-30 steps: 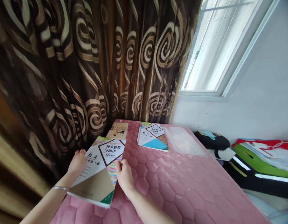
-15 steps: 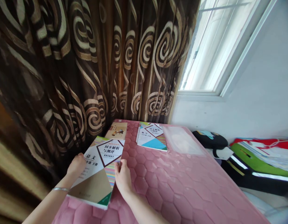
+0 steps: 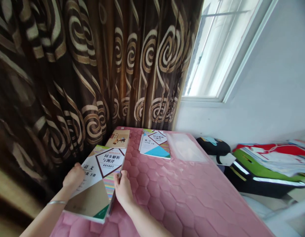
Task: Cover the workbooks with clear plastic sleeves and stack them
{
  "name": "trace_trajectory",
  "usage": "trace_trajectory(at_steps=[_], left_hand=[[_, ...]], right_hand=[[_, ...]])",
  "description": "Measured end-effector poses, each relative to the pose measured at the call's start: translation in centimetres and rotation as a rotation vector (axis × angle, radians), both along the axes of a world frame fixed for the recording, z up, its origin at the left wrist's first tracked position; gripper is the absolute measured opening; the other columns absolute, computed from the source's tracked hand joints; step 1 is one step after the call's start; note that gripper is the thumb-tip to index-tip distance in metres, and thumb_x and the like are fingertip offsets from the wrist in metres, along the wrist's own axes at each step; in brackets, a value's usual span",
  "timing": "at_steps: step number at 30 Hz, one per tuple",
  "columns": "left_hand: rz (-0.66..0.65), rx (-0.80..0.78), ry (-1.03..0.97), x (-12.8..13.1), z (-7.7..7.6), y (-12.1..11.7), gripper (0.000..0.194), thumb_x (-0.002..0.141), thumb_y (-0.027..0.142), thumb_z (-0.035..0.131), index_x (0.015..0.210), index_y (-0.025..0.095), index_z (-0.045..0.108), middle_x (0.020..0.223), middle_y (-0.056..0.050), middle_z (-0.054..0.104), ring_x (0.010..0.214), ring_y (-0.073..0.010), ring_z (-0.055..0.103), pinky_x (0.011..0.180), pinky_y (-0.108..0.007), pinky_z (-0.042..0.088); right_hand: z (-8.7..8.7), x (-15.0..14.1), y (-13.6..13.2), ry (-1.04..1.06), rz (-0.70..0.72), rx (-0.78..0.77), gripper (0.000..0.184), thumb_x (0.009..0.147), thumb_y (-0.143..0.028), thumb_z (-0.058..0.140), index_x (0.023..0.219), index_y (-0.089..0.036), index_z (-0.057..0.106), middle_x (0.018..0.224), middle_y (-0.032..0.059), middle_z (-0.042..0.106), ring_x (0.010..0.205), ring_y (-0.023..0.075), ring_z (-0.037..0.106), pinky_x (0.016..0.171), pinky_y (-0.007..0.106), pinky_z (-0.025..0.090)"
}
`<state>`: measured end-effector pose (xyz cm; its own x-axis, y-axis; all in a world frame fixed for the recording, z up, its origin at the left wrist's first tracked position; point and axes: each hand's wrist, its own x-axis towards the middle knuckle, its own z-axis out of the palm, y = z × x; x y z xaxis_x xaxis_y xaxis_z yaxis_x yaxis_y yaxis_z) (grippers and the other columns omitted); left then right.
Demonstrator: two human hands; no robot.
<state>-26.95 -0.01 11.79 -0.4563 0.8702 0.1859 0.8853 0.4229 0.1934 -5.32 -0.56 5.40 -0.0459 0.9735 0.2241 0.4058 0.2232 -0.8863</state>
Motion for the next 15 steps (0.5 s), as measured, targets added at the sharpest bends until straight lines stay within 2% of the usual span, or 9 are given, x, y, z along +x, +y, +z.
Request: trace_trajectory(at_steps=[3,5,7,9,11,12,13,15], left_hand=[[0.11,0.071,0.161,3.0,2.2,-0.9,0.036,0.085,0.016,0.034,0.109,0.002,0.057,0.098,-0.025,0.062,0.086,-0.0384,0.065,0.078,-0.055,0.045],[0.018,0.255,0.243,6.3,3.4,-2.2,0.04,0.089,0.021,0.031,0.12,0.008,0.052,0.116,-0.023,0.058,0.099,-0.0359,0.061,0.092,-0.057,0.038],[-0.162,0.438,0.238,10.4,3.5,-3.6,0.039,0.091,0.024,0.031,0.122,0.014,0.052,0.125,-0.02,0.054,0.113,-0.0327,0.054,0.1,-0.054,0.034],[-0.397,0.517,0.196,14.8,2.0,-4.8,0.036,0.09,0.024,0.034,0.118,0.02,0.056,0.13,-0.016,0.053,0.117,-0.0291,0.051,0.101,-0.05,0.034],[-0.678,0.433,0.163,19.1,-0.8,-5.1,0.037,0.086,0.019,0.039,0.116,0.023,0.06,0.128,-0.013,0.056,0.119,-0.0272,0.051,0.101,-0.046,0.036],[-0.777,0.365,0.151,21.1,-2.3,-4.8,0.039,0.084,0.016,0.04,0.114,0.024,0.062,0.126,-0.013,0.058,0.12,-0.0267,0.051,0.101,-0.045,0.036],[-0.829,0.299,0.135,22.8,-3.8,-4.3,0.041,0.083,0.013,0.038,0.113,0.025,0.063,0.127,-0.012,0.059,0.12,-0.0263,0.051,0.102,-0.046,0.036],[-0.835,0.171,0.079,25.4,-6.2,-2.6,0.044,0.087,0.013,0.033,0.116,0.025,0.063,0.135,-0.011,0.055,0.122,-0.0243,0.051,0.103,-0.045,0.037]], right_hand=[[-0.7,3.4,0.2,-0.008,0.171,0.047,0.019,0.093,-0.034,0.043,0.099,-0.022,0.056,0.08,0.0029,0.071,0.072,0.0185,0.068,0.06,0.024,0.044],[-1.1,7.1,0.6,-0.113,0.216,0.077,0.019,0.092,-0.029,0.043,0.096,-0.024,0.062,0.077,0.0005,0.071,0.069,0.0167,0.066,0.06,0.022,0.044],[-1.4,11.6,1.1,-0.26,0.142,0.133,0.022,0.089,-0.02,0.045,0.09,-0.024,0.066,0.081,0.0023,0.071,0.076,0.0175,0.066,0.068,0.024,0.045],[-1.5,16.5,1.6,-0.406,0.056,0.171,0.026,0.088,-0.015,0.044,0.087,-0.023,0.068,0.086,0.0045,0.071,0.083,0.0193,0.066,0.075,0.027,0.046],[-1.6,21.4,1.8,-0.566,-0.029,0.19,0.029,0.088,-0.014,0.042,0.087,-0.022,0.07,0.09,0.007,0.07,0.09,0.0215,0.064,0.081,0.031,0.046],[-1.7,23.7,1.8,-0.636,-0.068,0.201,0.03,0.088,-0.013,0.041,0.085,-0.022,0.07,0.091,0.008,0.07,0.092,0.0226,0.063,0.084,0.033,0.045],[-1.9,25.8,1.7,-0.694,-0.103,0.2,0.031,0.088,-0.014,0.041,0.086,-0.022,0.071,0.095,0.0089,0.07,0.095,0.0237,0.061,0.086,0.035,0.045],[-2.6,29.2,1.2,-0.759,-0.174,0.177,0.032,0.089,-0.016,0.041,0.095,-0.022,0.072,0.109,0.0098,0.068,0.106,0.026,0.058,0.088,0.038,0.045]])
